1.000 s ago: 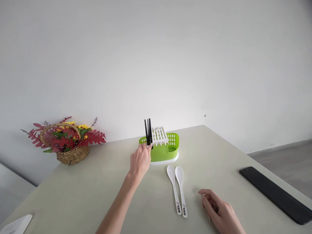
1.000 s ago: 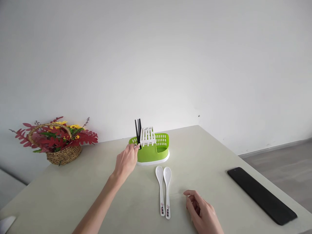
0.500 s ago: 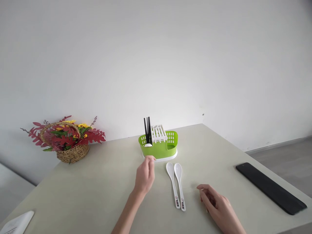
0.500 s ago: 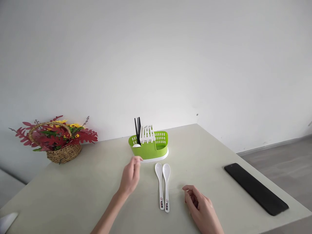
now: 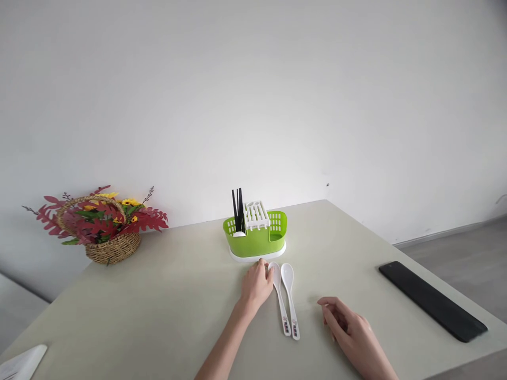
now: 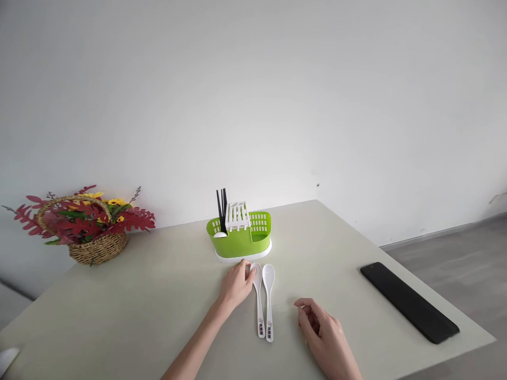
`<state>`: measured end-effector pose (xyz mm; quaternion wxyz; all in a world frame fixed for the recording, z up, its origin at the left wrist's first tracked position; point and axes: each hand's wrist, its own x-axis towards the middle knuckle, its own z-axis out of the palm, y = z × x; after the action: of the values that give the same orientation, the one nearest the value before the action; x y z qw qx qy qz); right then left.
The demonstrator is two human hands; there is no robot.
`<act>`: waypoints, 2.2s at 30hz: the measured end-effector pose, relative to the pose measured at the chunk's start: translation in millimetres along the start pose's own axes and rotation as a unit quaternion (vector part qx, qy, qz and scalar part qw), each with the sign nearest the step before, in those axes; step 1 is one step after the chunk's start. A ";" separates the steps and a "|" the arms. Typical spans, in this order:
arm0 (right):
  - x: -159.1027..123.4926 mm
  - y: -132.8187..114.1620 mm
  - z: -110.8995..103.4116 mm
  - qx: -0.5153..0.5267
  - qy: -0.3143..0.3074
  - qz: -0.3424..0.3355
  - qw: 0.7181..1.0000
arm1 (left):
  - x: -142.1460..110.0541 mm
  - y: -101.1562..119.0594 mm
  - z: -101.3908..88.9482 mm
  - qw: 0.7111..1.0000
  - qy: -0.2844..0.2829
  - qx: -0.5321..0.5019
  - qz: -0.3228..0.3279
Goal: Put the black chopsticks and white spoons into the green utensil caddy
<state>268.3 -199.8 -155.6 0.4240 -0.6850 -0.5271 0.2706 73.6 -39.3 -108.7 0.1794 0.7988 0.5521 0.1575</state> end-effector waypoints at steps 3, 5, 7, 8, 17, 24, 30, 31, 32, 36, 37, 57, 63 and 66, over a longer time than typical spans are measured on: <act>0.7 0.7 0.1 0.000 0.000 -0.003 1.000 | 4.1 -2.2 -2.2 0.999 -0.005 -0.036 0.007; 1.8 1.8 0.3 -0.003 0.000 -0.004 1.000 | 3.8 -5.0 -7.5 0.996 -0.035 -0.088 0.002; 3.0 3.4 0.3 -0.007 -0.003 -0.005 1.000 | 1.1 -7.8 -17.6 0.982 -0.064 -0.175 -0.008; 3.5 4.2 0.2 -0.009 -0.005 -0.005 1.000 | -1.3 -8.7 -24.9 0.974 -0.067 -0.216 -0.008; 1.3 8.6 -2.0 -0.012 -0.016 0.012 1.000 | -28.4 0.5 -138.5 0.939 0.168 -0.242 0.176; 1.7 5.7 -1.7 -0.007 -0.005 0.012 1.000 | 0.7 -13.9 -190.4 0.835 0.475 -0.204 0.187; 2.1 8.7 -0.3 -0.010 -0.012 0.013 1.000 | 26.1 -47.4 -165.2 0.883 0.407 -0.147 0.182; 2.3 9.5 -0.1 -0.013 -0.014 0.014 1.000 | 28.2 -51.4 -157.9 0.888 0.396 -0.146 0.182; 2.6 10.0 -0.1 -0.015 -0.016 0.014 1.000 | 29.7 -54.5 -150.6 0.893 0.384 -0.144 0.183; 2.6 9.3 -1.1 -0.016 -0.012 0.020 1.000 | 32.5 -60.5 -128.5 0.914 0.334 -0.122 0.195; 2.4 8.6 -1.3 -0.015 -0.010 0.022 1.000 | 32.9 -61.4 -125.2 0.918 0.323 -0.117 0.199; 2.7 15.5 -0.1 -0.022 -0.019 0.019 0.999 | 41.7 -78.7 -108.3 0.932 0.293 0.016 0.211; 2.4 11.5 -0.2 -0.007 -0.003 0.020 1.000 | 39.4 -79.4 -108.5 0.949 0.255 0.007 0.185; 1.4 8.8 -0.8 -0.004 0.009 0.017 1.000 | 32.4 -81.0 -104.4 0.946 0.265 -0.018 0.188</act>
<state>273.7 -199.5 -162.8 0.4213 -0.6981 -0.5123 0.2698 -29.2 29.2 -51.7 0.0081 0.8140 0.4170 0.4043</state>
